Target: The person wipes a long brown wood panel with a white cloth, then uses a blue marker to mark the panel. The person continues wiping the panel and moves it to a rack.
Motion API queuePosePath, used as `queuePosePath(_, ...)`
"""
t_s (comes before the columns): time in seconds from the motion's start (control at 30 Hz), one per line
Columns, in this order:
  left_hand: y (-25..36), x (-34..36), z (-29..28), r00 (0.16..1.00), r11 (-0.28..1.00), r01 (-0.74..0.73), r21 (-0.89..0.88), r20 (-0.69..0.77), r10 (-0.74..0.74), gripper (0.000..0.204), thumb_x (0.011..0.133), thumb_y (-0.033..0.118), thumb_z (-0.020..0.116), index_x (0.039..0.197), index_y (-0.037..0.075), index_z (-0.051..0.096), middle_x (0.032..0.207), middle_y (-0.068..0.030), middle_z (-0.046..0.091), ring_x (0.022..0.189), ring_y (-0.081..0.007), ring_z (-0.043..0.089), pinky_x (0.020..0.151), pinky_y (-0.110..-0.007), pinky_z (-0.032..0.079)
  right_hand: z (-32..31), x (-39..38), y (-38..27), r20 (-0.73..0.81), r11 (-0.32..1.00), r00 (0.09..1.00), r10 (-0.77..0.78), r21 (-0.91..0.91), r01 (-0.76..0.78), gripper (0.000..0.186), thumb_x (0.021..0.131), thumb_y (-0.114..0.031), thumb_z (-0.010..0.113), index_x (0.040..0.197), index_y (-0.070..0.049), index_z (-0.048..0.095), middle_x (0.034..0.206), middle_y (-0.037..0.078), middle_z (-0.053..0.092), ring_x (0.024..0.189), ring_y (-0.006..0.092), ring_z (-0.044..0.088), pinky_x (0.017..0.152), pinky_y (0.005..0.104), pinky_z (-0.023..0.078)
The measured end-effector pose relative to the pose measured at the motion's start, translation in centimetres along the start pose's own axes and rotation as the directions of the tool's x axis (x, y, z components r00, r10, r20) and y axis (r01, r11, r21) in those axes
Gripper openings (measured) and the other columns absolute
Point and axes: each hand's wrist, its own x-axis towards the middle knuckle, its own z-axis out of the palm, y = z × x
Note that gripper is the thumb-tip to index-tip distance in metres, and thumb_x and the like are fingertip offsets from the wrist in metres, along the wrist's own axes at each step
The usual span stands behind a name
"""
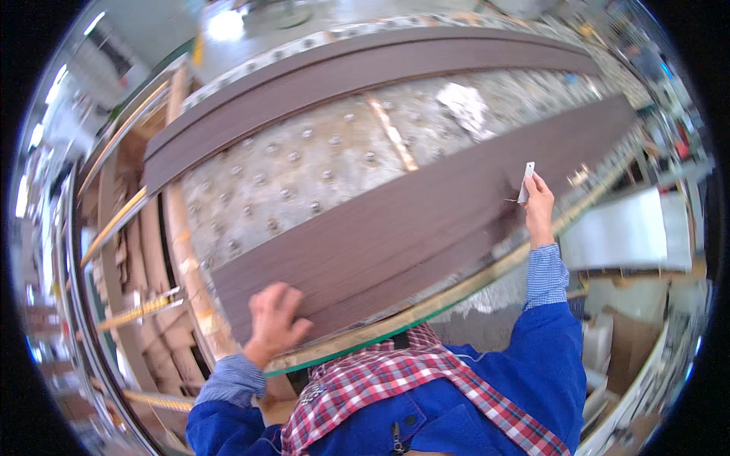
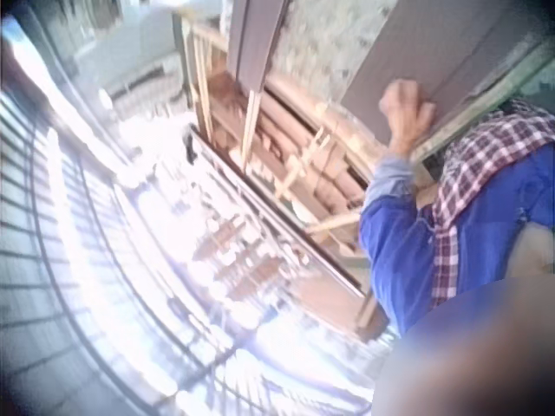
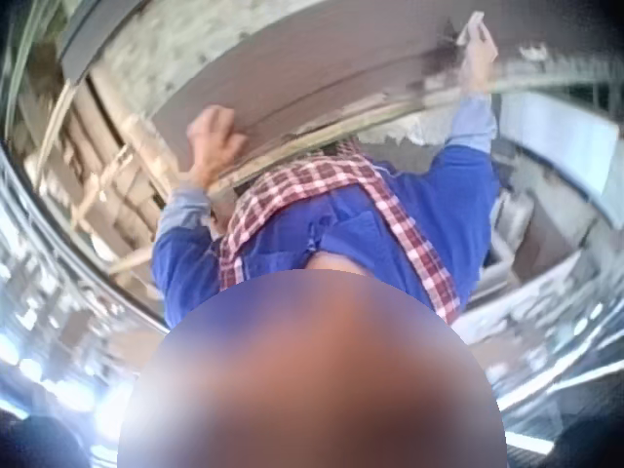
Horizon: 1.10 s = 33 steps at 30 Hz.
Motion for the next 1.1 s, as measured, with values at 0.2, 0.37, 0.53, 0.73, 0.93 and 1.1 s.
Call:
queuePosePath(0.2,2.7,-4.1,3.2,0.918,0.951,-0.295,0.092,0.303,0.256,0.054,0.088,0.042,0.050,0.133,0.013,0.045,0.147,-0.0082,0.028,0.136,-0.0227,0.026,0.111,-0.043,0.018,10.5,1.9,-0.7,0.419,0.999,0.908,0.019,-0.048,0.001,0.035,0.083,-0.010,0.063,0.115,0.003,0.057,0.092,0.005,0.064,0.072,0.0111,0.059,0.061,0.0256,0.048)
queuePosePath(0.37,-3.4,-11.3,1.7,0.845,0.867,-0.431,0.250,0.450,0.290,0.048,0.092,0.033,0.046,0.136,0.016,0.040,0.150,-0.0016,0.025,0.137,-0.0177,0.024,0.113,-0.037,0.016,10.3,5.4,1.2,0.555,0.156,0.686,-0.471,-0.713,0.684,0.028,0.082,-0.009,0.053,0.109,-0.001,0.059,0.098,0.017,0.061,0.090,0.0325,0.059,0.079,0.0406,0.047)
queuePosePath(0.53,-4.8,-13.5,2.2,0.884,0.912,-0.381,0.152,0.351,0.310,0.057,0.084,0.028,0.051,0.138,0.015,0.038,0.151,-0.0024,0.023,0.139,-0.0170,0.020,0.114,-0.037,0.013,14.0,-1.3,0.8,0.664,0.013,0.580,-0.473,-0.652,0.758,0.020,0.084,-0.009,0.049,0.099,-0.002,0.060,0.095,0.018,0.059,0.086,0.0370,0.058,0.075,0.0455,0.047)
queuePosePath(0.73,-5.5,-13.6,3.4,0.883,0.887,-0.442,0.130,0.239,0.405,0.069,0.076,0.034,0.059,0.138,0.013,0.037,0.151,-0.0044,0.023,0.139,-0.0208,0.020,0.114,-0.039,0.009,26.0,-21.1,1.1,0.769,0.185,0.504,-0.392,-0.471,0.863,0.023,0.087,-0.015,0.044,0.097,-0.004,0.062,0.088,0.017,0.058,0.081,0.0369,0.058,0.070,0.0455,0.048)
queuePosePath(0.93,-5.9,-13.5,3.1,0.868,0.858,-0.488,0.159,0.189,0.459,0.058,0.085,0.034,0.046,0.138,0.014,0.038,0.150,-0.0049,0.025,0.138,-0.0209,0.023,0.113,-0.041,0.010,38.0,-38.6,4.0,0.766,0.457,0.327,-0.554,-0.049,0.888,0.010,0.080,-0.010,0.049,0.085,-0.006,0.057,0.080,0.014,0.054,0.075,0.0347,0.056,0.066,0.0441,0.047)
queuePosePath(1.1,-5.8,-14.3,4.7,0.858,0.789,-0.503,0.352,0.096,0.505,0.051,0.087,0.031,0.044,0.136,0.018,0.040,0.148,-0.0038,0.029,0.135,-0.0200,0.029,0.114,-0.042,0.013,40.5,-44.6,3.3,0.828,0.525,0.175,-0.533,0.161,0.836,0.013,0.081,-0.012,0.054,0.091,-0.006,0.059,0.084,0.014,0.057,0.080,0.0333,0.058,0.069,0.0426,0.048)
